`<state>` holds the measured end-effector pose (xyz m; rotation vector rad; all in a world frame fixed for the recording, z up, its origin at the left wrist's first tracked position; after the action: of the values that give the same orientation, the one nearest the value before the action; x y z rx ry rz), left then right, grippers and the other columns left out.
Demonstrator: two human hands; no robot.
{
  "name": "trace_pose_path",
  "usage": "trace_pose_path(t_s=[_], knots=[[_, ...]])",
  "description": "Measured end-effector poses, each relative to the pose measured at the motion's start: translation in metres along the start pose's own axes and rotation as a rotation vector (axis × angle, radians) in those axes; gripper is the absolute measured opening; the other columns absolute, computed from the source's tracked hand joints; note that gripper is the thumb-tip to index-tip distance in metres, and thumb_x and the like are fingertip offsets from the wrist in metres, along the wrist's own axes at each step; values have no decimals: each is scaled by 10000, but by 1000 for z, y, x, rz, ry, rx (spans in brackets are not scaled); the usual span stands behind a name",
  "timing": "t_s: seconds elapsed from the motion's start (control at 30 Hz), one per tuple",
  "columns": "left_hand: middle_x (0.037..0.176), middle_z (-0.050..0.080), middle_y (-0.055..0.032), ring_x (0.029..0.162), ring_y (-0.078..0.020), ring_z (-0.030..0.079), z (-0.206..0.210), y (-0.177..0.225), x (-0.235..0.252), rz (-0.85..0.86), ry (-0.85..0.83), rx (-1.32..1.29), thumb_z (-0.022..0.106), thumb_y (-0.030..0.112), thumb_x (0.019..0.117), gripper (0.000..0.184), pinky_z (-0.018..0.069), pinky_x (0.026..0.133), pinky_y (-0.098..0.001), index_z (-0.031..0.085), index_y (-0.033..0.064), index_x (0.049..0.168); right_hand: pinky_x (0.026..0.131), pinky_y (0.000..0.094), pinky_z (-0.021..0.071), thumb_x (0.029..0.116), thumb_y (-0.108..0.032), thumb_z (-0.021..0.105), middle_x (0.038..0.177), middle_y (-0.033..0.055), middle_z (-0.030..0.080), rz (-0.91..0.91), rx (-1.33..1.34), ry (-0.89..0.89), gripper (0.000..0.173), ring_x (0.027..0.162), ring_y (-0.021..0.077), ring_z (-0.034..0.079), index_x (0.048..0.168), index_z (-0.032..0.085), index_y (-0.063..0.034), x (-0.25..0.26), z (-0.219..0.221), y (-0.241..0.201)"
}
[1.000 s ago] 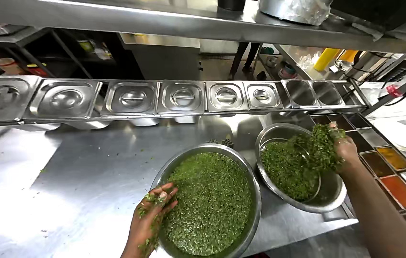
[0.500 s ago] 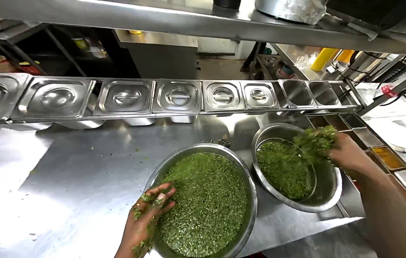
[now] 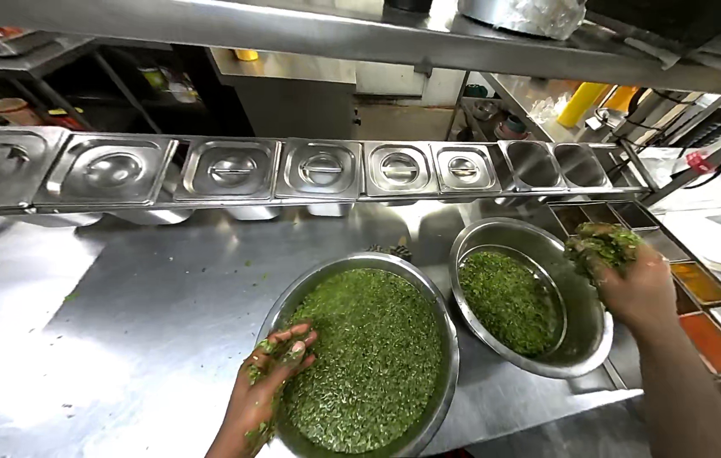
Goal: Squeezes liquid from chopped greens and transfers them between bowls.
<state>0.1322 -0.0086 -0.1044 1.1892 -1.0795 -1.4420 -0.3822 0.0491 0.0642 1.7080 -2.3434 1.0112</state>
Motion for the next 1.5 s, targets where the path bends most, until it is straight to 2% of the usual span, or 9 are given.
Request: trace_pose_path(t_s=[0.17,0.3,0.43,0.5,0.57,0.73,0.9,1.23,1.5], knots=[[1312,657,-167,1141,-313,683,5,6,-7,109,107,-54,598,73,915,335,634,850,-457,616,-27,1234,923,722,475,912,-112,746,1145,323,660,272,-265,-588,348,1089,528,627,1216,668,36,-28,67,19],[1349,637,-136,1223,-242,633,13,21,6,236,51,178,677,102,908,353,578,982,-420,640,-10,1240,888,757,472,928,-52,717,1139,285,680,85,19,-390,302,1054,508,645,1230,706,-51,-28,77,-39],[1614,401,-57,1516,-291,311,54,36,42,177,-341,1017,917,407,724,886,323,1208,-570,522,217,1494,986,495,570,909,-124,770,1235,67,708,-273,400,-730,402,1104,213,691,1301,683,-143,-53,159,-150],[1684,241,-112,1538,-414,204,64,29,58,73,-487,1316,946,461,658,1092,310,1160,-675,400,238,1577,1161,546,404,914,-283,785,1487,132,550,-363,185,-998,631,1390,309,504,1479,540,-145,-66,216,-174],[1695,170,-162,1497,-463,275,62,17,68,-34,-551,1378,966,438,639,1211,389,1097,-684,298,202,1621,1153,641,350,908,-336,783,1561,249,428,-338,-23,-1142,795,1443,444,407,1557,410,-67,-70,251,-180],[1670,168,-246,1424,-474,404,63,-1,74,-126,-628,1403,974,456,606,1412,443,1061,-660,75,169,1656,1091,636,419,870,-282,835,1468,243,521,-69,201,-1202,787,1342,410,520,1530,449,-96,-67,280,-166],[1626,211,-314,1374,-520,440,65,-9,76,-234,-696,1328,991,369,613,1405,447,1043,-678,67,183,1656,1056,628,451,908,-260,796,1405,195,588,11,247,-1265,623,1290,378,568,1473,541,-197,-76,293,-157],[1563,398,-260,1405,-420,449,65,-9,53,-373,-814,1092,970,241,685,1262,380,1129,-618,147,110,1634,1031,487,485,973,-152,716,1324,171,633,99,391,-1353,453,1200,278,614,1407,590,-112,-94,265,-163],[1601,344,-242,1422,-411,425,61,-10,30,-521,-770,857,933,179,737,1196,395,1116,-603,148,154,1640,1069,462,437,1057,-169,582,1393,200,574,261,382,-1404,393,1266,282,554,1432,544,-56,-109,242,-162]])
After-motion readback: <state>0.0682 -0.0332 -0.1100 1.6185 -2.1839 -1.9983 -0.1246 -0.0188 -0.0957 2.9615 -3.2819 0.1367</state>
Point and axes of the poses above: each hand's wrist, its own x-axis towards the middle knuckle, its own z-axis out of the palm, y = z × x, the point moved 6 cm from there along x, towards the middle knuckle
